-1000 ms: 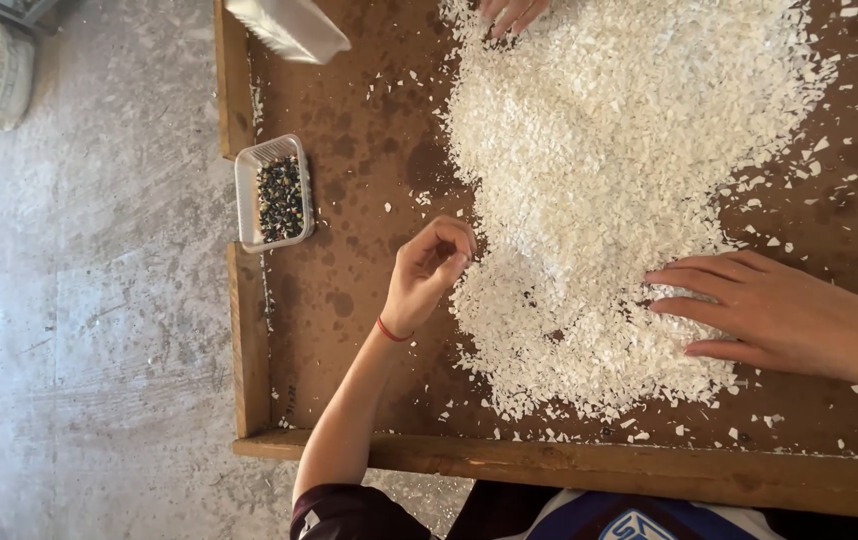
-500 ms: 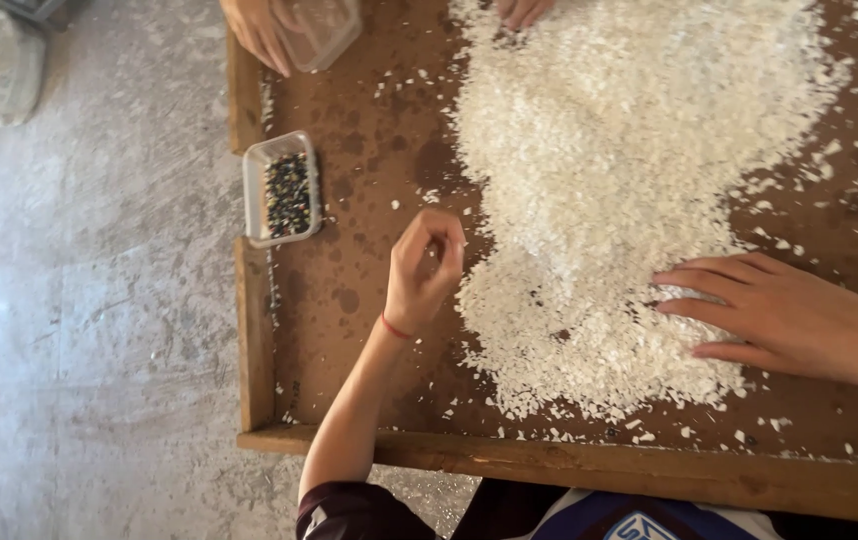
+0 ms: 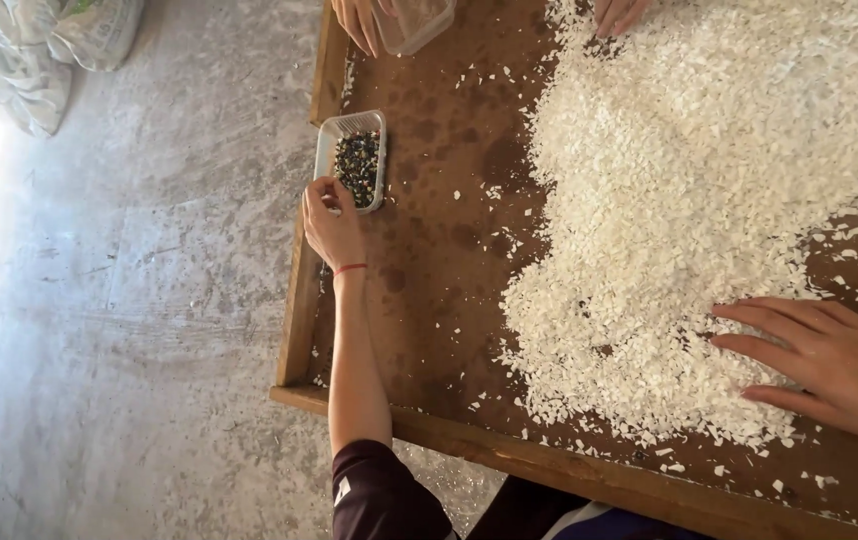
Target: Sorting through white plastic flakes on a wooden tray to remove dark contaminants by hand.
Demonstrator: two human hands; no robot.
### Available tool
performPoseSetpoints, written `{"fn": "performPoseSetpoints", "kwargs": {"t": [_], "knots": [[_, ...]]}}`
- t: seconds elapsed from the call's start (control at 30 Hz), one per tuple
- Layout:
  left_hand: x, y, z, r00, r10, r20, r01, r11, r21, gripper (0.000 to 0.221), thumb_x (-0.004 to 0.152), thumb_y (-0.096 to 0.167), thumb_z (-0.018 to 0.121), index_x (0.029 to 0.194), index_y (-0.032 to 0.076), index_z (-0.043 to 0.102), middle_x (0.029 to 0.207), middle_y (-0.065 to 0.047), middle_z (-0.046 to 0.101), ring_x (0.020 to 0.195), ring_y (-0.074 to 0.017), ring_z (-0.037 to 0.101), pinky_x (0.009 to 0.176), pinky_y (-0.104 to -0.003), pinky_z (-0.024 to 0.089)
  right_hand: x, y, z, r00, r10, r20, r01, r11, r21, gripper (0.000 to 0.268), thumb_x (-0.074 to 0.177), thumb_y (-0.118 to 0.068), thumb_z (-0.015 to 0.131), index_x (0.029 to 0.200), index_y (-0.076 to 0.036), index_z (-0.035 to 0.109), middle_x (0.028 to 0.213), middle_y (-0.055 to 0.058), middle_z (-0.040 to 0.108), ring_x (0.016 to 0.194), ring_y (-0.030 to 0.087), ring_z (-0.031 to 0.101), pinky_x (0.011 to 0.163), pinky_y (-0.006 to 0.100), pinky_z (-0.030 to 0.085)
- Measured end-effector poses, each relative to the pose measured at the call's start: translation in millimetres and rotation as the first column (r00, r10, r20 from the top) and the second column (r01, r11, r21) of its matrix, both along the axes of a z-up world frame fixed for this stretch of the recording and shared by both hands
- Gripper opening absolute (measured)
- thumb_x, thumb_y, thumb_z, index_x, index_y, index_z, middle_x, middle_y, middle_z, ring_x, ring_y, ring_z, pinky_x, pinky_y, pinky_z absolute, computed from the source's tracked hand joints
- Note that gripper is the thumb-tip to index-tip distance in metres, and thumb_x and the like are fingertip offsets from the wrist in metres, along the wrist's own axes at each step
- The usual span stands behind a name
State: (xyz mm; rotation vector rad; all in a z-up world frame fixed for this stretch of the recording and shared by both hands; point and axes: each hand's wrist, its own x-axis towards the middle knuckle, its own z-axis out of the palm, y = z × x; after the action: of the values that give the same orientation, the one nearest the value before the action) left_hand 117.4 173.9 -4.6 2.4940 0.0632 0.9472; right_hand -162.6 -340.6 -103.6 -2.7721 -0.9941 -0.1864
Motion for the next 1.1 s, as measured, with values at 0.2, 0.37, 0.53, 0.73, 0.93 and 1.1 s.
{"fn": "performPoseSetpoints", "kwargs": {"t": [0.2, 0.37, 0.53, 0.73, 0.93, 1.1], "knots": [[4, 10, -5, 0.997, -0.065, 0.035, 0.068, 0.995, -0.079, 0.007, 0.097, 0.016, 0.064, 0.099, 0.018, 0.07, 0.094, 0.003, 0.068, 0.077, -0.0133, 0.064, 0.072, -0.033, 0.05, 0, 2, 8, 1.0, 0.004, 0.014, -0.005, 0.999, 0.048, 0.07, 0.08, -0.066, 0.052, 0.143, -0.035, 0.044, 0.16, -0.006, 0.038, 0.138, 0.02, 0.045, 0.109, 0.04, 0.042], [0, 0, -1, 0.995, -0.101, -0.011, 0.099, 0.991, -0.087, 0.015, 0.096, 0.021, 0.072, 0.089, 0.018, 0.059, 0.084, 0.007, 0.063, 0.071, -0.0116, 0.059, 0.071, -0.034, 0.047, 0, 1, 13, 0.994, -0.006, -0.11, 0.006, 1.0, -0.007, 0.068, 0.083, -0.066, 0.052, 0.144, -0.038, 0.042, 0.161, -0.008, 0.034, 0.14, 0.018, 0.04, 0.105, 0.039, 0.043], [-14, -49, 5, 0.923, -0.376, -0.085, 0.373, 0.926, -0.056, 0.006, 0.096, 0.017, 0.073, 0.098, 0.014, 0.068, 0.096, 0.001, 0.066, 0.082, -0.0152, 0.061, 0.078, -0.031, 0.049, 1, 3, 21, 0.992, 0.012, -0.127, -0.008, 0.999, 0.034, 0.066, 0.084, -0.061, 0.055, 0.143, -0.033, 0.044, 0.159, -0.004, 0.038, 0.138, 0.02, 0.043, 0.104, 0.041, 0.044], [-47, -115, 0, 0.432, -0.866, -0.251, 0.901, 0.427, 0.076, 0.007, 0.094, 0.01, 0.075, 0.099, 0.006, 0.072, 0.098, -0.008, 0.073, 0.09, -0.0201, 0.069, 0.084, -0.031, 0.059, 1, 5, 26, 0.992, 0.002, -0.129, 0.002, 1.0, 0.028, 0.065, 0.082, -0.06, 0.058, 0.141, -0.035, 0.046, 0.159, -0.005, 0.038, 0.138, 0.02, 0.043, 0.104, 0.041, 0.044], [-68, -131, 2, 0.299, -0.899, -0.32, 0.954, 0.272, 0.129, 0.005, 0.096, 0.014, 0.075, 0.1, 0.013, 0.072, 0.102, -0.002, 0.069, 0.092, -0.0169, 0.07, 0.081, -0.031, 0.059, 1, 5, 29, 0.991, -0.006, -0.131, 0.01, 0.999, 0.033, 0.064, 0.082, -0.06, 0.057, 0.141, -0.035, 0.046, 0.158, -0.006, 0.038, 0.137, 0.021, 0.044, 0.103, 0.04, 0.045], [-69, -134, -12, 0.298, -0.905, -0.302, 0.954, 0.27, 0.133, 0.004, 0.096, 0.016, 0.075, 0.1, 0.014, 0.074, 0.102, -0.001, 0.069, 0.093, -0.0175, 0.07, 0.084, -0.032, 0.06, 1, 5, 31, 0.99, -0.012, -0.139, 0.014, 1.0, 0.01, 0.065, 0.083, -0.061, 0.054, 0.142, -0.037, 0.045, 0.159, -0.007, 0.037, 0.137, 0.019, 0.044, 0.102, 0.039, 0.044]]}}
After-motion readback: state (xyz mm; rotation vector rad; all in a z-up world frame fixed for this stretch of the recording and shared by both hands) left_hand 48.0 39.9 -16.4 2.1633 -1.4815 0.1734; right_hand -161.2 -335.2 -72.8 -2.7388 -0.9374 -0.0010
